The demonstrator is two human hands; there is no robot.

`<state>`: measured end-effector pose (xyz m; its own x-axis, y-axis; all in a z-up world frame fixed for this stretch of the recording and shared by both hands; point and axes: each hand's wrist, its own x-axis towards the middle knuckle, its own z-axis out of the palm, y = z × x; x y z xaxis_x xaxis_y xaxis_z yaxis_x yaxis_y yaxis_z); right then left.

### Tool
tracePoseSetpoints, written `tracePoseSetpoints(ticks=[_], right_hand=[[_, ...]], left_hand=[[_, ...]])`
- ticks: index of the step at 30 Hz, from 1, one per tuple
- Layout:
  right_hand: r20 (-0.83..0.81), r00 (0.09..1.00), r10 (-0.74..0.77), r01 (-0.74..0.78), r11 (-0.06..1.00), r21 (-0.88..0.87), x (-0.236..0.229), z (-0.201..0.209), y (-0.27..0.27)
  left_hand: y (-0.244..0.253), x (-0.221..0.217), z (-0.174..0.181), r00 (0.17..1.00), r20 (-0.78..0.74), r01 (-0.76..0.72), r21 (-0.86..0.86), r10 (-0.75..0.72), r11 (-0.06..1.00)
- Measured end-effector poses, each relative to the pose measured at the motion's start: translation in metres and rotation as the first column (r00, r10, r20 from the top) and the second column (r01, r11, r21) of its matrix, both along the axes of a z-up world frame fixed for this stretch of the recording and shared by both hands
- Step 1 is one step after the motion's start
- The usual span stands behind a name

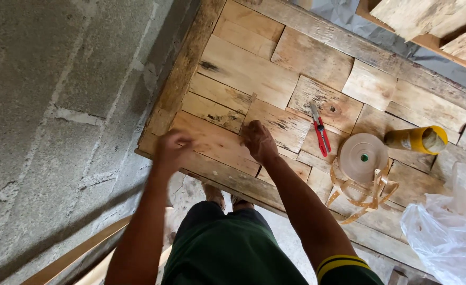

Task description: Applying small wood veneer pieces to fill gaps and repair a wooden surface.

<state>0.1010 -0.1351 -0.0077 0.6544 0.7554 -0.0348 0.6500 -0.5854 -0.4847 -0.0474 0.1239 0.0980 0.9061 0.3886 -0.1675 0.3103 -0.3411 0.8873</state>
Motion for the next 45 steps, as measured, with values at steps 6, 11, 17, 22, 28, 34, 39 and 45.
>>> tracePoseSetpoints(ticks=[6, 11, 17, 22, 28, 34, 39, 45], right_hand=[[-0.115, 0.991, -0.07, 0.08, 0.993, 0.084, 0.0, -0.002, -0.001], [-0.13, 0.986, -0.101, 0.12, 0.981, 0.15, -0.001, 0.01, -0.002], [-0.159, 0.979, -0.127, 0.164, 0.955, 0.246, -0.004, 0.009, -0.003], [-0.211, 0.966, -0.147, 0.207, 0.932, 0.297, -0.003, 0.008, -0.006], [-0.241, 0.957, -0.163, 0.22, 0.948, 0.229, -0.001, 0.015, -0.003], [-0.226, 0.963, -0.144, 0.194, 0.956, 0.218, -0.002, 0.014, -0.005], [-0.211, 0.97, -0.121, 0.177, 0.946, 0.271, -0.002, 0.005, -0.006], [-0.176, 0.98, -0.088, 0.137, 0.948, 0.286, -0.002, 0.008, -0.007]], left_hand=[[0.012, -0.045, 0.014, 0.962, -0.264, -0.009, -0.305, -0.075, 0.952], [-0.039, -0.007, -0.102, 0.963, -0.233, 0.058, -0.308, -0.134, 0.95], [-0.086, 0.05, -0.159, 0.962, -0.274, -0.135, -0.445, 0.009, 0.885], [-0.092, 0.069, -0.12, 0.948, -0.317, -0.056, -0.111, 0.018, 0.992], [-0.081, 0.038, -0.025, 0.995, -0.082, 0.045, -0.076, -0.051, 0.996], [-0.069, -0.01, 0.025, 0.946, 0.315, 0.011, 0.214, -0.079, 0.977], [-0.049, -0.046, 0.023, 0.788, 0.571, -0.257, -0.033, 0.229, 0.966], [-0.027, -0.07, 0.057, 0.609, 0.677, -0.305, -0.28, 0.413, 0.91]])
